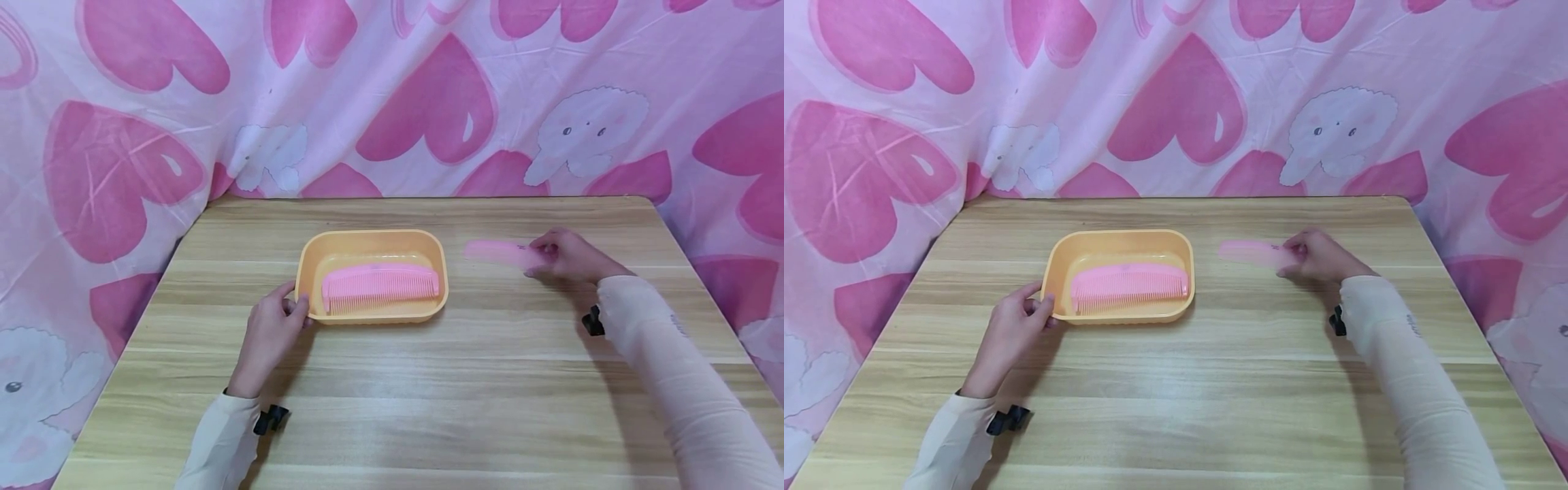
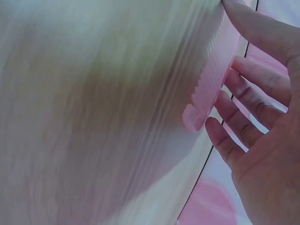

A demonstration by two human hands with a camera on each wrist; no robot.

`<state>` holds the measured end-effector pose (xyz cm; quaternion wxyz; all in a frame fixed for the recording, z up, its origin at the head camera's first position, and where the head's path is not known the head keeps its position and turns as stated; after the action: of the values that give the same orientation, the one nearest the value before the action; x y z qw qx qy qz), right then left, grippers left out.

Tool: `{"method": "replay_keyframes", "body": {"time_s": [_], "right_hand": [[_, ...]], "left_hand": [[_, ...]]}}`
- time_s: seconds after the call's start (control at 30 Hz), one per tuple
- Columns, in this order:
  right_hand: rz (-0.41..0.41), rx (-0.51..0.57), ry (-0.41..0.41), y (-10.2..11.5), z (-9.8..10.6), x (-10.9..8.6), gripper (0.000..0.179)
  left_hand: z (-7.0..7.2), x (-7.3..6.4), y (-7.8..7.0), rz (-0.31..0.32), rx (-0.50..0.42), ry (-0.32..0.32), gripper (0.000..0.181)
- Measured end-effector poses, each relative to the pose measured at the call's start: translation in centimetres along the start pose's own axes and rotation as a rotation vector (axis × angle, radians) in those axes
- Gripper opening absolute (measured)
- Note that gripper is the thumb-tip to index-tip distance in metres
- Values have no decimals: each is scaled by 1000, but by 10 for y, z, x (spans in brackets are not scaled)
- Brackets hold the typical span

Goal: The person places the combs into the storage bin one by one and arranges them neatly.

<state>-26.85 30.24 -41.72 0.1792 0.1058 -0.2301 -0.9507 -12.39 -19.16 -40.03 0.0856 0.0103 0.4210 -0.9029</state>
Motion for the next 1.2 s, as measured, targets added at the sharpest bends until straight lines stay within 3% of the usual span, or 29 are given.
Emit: {"method": "replay_keyframes", "body": {"time_s": [0.47, 0.6, 0.87, 1.0, 1.2], "right_hand": [[-112, 57, 89, 1, -7, 4, 63], [-107, 48, 98, 1, -10, 5, 65], [-74, 21, 76, 4, -10, 5, 60], [-95, 41, 64, 5, -8, 2, 67], [-105, 81, -2, 9, 3, 0, 66]], "left_hand": [[0, 0, 0, 13, -7, 7, 49], [0, 0, 0, 18, -9, 9, 49], [0, 0, -1, 13, -6, 13, 49], [0, 0, -1, 15, -5, 16, 49], [0, 0, 0, 19, 3, 14, 49]]}}
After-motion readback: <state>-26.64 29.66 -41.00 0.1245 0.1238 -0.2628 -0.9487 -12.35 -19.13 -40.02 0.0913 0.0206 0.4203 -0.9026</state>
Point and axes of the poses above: each hand's wrist, its own x-axis towards the middle knuckle, its own z-axis out of the back of the hand, y = z × x, the point moved 6 cm from there along x, towards the middle knuckle, and after that the axes turned 2 degrees about -x, right-handed, at the moved point
